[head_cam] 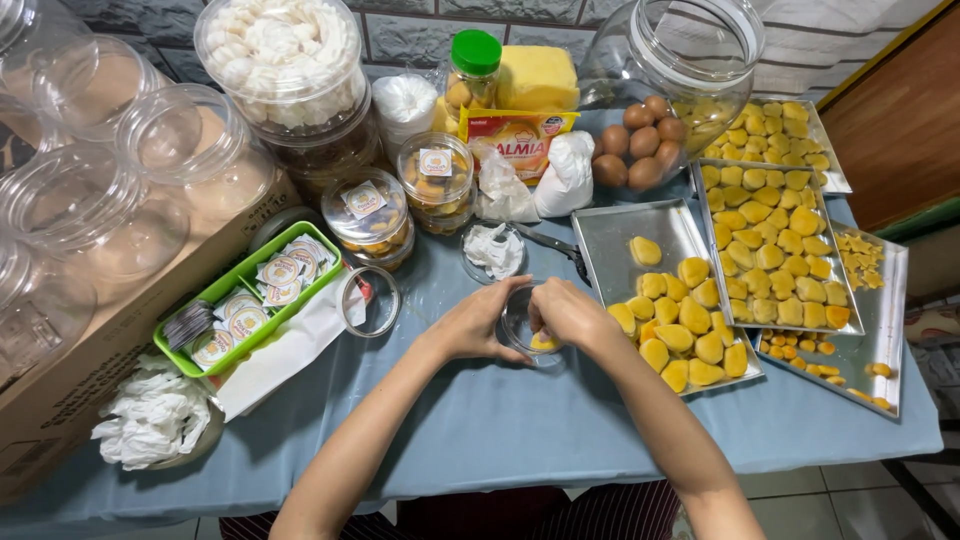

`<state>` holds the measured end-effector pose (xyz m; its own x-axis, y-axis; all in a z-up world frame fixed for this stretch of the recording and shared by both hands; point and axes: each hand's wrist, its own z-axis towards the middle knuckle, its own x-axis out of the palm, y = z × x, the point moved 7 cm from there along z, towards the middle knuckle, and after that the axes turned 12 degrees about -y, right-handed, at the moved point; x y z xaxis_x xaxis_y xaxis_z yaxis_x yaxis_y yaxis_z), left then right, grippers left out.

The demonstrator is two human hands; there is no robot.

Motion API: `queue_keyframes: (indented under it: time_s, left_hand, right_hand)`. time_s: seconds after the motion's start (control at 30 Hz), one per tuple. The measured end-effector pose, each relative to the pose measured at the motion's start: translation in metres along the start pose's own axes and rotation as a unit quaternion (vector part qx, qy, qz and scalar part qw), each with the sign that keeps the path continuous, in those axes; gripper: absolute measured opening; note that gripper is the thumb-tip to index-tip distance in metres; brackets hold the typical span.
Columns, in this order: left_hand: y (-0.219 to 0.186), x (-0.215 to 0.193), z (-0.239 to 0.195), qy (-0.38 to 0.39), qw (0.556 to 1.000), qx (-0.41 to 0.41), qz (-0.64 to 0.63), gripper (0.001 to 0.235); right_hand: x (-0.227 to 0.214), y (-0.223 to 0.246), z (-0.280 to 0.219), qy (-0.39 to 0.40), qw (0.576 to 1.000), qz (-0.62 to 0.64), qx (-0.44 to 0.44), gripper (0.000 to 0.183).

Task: Cleaning a plastic jar with a cloth and then filling it with yellow pastries from a tray.

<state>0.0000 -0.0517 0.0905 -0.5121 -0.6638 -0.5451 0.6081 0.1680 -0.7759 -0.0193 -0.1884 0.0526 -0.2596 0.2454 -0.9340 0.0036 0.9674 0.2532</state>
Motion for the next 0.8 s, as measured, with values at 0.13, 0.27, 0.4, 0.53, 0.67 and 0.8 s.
queue_keyframes:
  time_s: [0.13,0.27,0.4,0.53,0.67,0.8]
  left_hand:
    - [-0.001,0.000,0.000,-0.002,1.000,0.002,0.009,0.119]
    - [-0.003,0.000,0.001,0.000,1.000,0.000,0.010,0.118]
    - [-0.003,0.000,0.001,-0.001,1.000,0.002,0.017,0.117]
    - [-0.001,0.002,0.000,-0.002,1.000,0.001,0.019,0.118]
    - [-0.004,0.001,0.001,0.000,1.000,0.001,0.023,0.118]
    - [0.003,0.003,0.000,-0.001,1.000,0.006,0.012,0.118]
  right_hand:
    - [0.011,-0.013,0.011,-0.015,1.000,0.000,0.011,0.015]
    - [0.006,-0.010,0.012,-0.057,0.998,-0.023,0.001,0.018]
    - [-0.009,-0.002,0.007,-0.059,0.997,-0.043,-0.011,0.011]
    - [-0.014,0.009,-0.005,-0.051,0.997,-0.049,-0.018,0.009]
    - [-0.018,0.020,-0.017,-0.055,0.994,-0.090,-0.037,0.008]
    - [-0.062,0.036,-0.042,-0.023,0.999,-0.012,-0.032,0.007]
